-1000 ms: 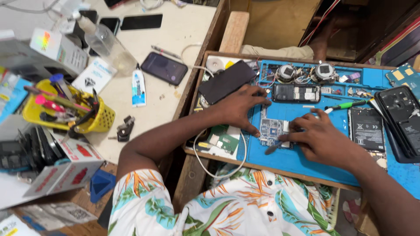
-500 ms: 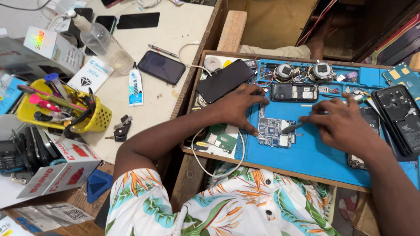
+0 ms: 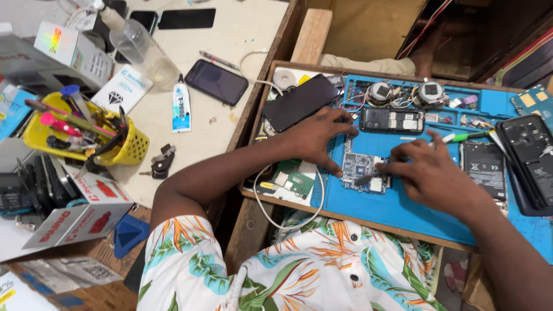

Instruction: The person uses a small metal tool to scrape and clean a blue circuit board on a blue mat. The person repeatedly scrapes different areas of the board while holding it steady with the other hand.

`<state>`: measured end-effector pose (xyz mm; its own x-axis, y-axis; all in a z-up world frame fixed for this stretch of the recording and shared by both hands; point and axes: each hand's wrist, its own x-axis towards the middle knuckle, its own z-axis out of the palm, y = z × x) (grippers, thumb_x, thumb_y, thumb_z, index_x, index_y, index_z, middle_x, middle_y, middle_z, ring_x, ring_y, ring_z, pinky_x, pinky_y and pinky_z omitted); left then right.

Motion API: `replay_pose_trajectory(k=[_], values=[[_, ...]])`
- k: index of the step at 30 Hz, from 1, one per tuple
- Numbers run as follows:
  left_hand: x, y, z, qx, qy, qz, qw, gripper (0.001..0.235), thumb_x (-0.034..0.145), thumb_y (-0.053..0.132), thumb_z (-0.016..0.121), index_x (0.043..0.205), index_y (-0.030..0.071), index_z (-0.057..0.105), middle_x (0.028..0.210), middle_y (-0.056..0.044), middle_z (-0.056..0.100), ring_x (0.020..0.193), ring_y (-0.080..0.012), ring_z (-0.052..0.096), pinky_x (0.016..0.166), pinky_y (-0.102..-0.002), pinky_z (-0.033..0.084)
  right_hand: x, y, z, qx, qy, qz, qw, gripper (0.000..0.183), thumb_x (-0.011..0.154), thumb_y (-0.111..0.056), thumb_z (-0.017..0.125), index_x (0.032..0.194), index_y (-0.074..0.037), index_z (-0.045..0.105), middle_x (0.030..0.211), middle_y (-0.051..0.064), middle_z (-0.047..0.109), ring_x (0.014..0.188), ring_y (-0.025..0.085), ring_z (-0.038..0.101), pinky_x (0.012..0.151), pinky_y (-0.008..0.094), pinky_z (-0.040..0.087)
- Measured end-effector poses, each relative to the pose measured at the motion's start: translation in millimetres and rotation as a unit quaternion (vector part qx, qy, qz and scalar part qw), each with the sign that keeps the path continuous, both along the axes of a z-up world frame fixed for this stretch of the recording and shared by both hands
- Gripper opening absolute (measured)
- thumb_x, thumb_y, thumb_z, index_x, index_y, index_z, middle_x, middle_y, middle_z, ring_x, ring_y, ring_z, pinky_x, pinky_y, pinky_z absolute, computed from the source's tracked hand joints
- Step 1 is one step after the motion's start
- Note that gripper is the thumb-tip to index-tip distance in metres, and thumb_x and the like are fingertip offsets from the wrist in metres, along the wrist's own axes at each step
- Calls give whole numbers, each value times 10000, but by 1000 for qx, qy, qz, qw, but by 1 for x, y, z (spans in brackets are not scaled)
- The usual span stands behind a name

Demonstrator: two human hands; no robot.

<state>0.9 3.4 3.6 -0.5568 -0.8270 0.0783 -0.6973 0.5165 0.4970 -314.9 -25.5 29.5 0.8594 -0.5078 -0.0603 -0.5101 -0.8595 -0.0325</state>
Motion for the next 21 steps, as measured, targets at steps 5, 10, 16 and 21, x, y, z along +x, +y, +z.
replay_pose_trajectory(k=[5, 10, 16, 21], values=[[0, -2, 1, 1, 8, -2, 1000, 971, 543, 560, 954, 1348, 133, 622, 1436, -165, 479, 1335, -401, 437, 1114, -497, 409, -1, -1, 6, -13, -14, -76, 997, 492, 765, -106, 680, 1181, -359, 754, 1154, -12, 657, 1187, 206, 602, 1256, 606, 227], [0, 3, -3, 7, 15, 3, 1000, 983, 538, 547, 957, 1363, 135, 617, 1438, -168, 475, 1332, -398, 438, 1117, -494, 412, 8, 6, 5, 24, -13, -10, 1000, 545, 709, -103, 675, 1178, -365, 765, 1110, -3, 667, 1147, 213, 605, 1251, 603, 216], [1, 0, -3, -2, 26, -5, 1000, 956, 546, 538, 956, 1346, 127, 630, 1436, -168, 488, 1329, -398, 446, 1117, -494, 416, 1, 3, 10, -11, -19, -83, 996, 497, 746, -100, 681, 1165, -358, 751, 1091, 7, 668, 1180, 221, 603, 1248, 624, 219], [2, 0, -1, -14, 36, -10, 999, 965, 546, 547, 956, 1344, 115, 628, 1425, -171, 499, 1303, -409, 465, 1109, -494, 424, 10, 8, 6, 17, -3, 15, 1000, 636, 676, -117, 673, 1246, -394, 731, 1109, 15, 661, 1152, 217, 603, 1250, 624, 205]])
